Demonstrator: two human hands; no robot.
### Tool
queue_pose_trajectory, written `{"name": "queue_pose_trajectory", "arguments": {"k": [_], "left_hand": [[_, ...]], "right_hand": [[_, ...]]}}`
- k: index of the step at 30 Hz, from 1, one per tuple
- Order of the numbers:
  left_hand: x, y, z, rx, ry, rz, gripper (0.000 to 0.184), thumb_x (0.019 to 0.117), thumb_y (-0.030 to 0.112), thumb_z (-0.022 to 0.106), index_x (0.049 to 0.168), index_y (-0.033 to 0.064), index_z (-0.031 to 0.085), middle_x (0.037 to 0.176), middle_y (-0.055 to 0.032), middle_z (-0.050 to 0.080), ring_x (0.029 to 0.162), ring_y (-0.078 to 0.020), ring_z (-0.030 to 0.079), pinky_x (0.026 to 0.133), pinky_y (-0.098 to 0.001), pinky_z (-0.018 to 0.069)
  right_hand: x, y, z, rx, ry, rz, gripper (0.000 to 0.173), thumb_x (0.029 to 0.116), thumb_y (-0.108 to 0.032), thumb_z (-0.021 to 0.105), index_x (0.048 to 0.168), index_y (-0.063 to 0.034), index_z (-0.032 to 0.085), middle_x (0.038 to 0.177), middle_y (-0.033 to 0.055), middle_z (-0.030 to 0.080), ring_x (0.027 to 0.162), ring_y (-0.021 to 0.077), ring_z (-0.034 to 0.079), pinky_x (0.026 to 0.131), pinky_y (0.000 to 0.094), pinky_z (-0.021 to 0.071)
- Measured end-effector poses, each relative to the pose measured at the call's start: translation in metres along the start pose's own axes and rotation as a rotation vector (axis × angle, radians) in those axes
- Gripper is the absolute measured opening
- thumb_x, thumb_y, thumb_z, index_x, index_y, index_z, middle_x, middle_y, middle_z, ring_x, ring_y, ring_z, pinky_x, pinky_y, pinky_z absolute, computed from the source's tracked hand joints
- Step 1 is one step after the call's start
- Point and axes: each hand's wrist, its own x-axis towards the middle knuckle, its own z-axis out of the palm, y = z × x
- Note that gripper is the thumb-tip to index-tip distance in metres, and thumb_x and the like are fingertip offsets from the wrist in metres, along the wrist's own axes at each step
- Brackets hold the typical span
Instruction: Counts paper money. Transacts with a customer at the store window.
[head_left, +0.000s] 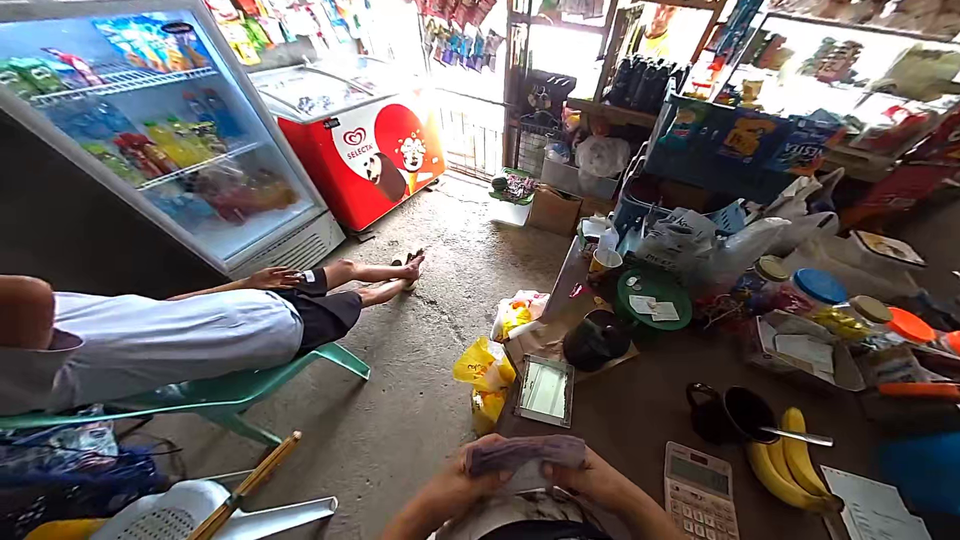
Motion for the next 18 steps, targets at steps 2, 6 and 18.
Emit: {"name": "queue_pose_trajectory", "arguments": {"k": [2, 6, 18], "left_hand": [[-0.003, 0.002, -0.007, -0.052, 0.086, -0.054, 0.020, 0.0966, 0.009, 0.064, 0.114, 0.0171, 0.069, 0.096, 0.0128, 0.073, 0.076, 0.0050, 0.064, 0.068, -0.0158, 0.0544], [-0.004, -0.003, -0.023, -0.232, 0.245, -0.081, 0.024, 0.0922, 0.032, 0.074, 0.109, 0.0169, 0.067, 0.082, 0.0079, 0.070, 0.061, -0.0004, 0.060, 0.058, -0.0179, 0.0522], [0.061, 0.037, -0.069, -0.597, 0.293, 0.056, 0.049, 0.1011, 0.032, 0.056, 0.142, 0.0051, 0.049, 0.122, -0.0080, 0.071, 0.111, -0.0186, 0.069, 0.096, -0.0364, 0.0573]], "right_hand": [[0.005, -0.001, -0.001, 0.032, 0.022, 0.017, 0.024, 0.1017, -0.010, 0.059, 0.124, -0.0144, 0.069, 0.104, -0.0115, 0.074, 0.088, -0.0041, 0.066, 0.082, 0.0194, 0.0561], [0.025, -0.001, 0.010, 0.127, 0.320, 0.160, 0.016, 0.1025, -0.017, 0.057, 0.115, -0.0122, 0.065, 0.079, -0.0048, 0.072, 0.054, -0.0038, 0.053, 0.049, 0.0136, 0.0418], [0.132, -0.011, 0.078, 0.280, 0.492, 0.087, 0.015, 0.1044, -0.017, 0.057, 0.114, -0.0074, 0.063, 0.074, -0.0013, 0.070, 0.051, -0.0023, 0.050, 0.047, 0.0136, 0.0383]]}}
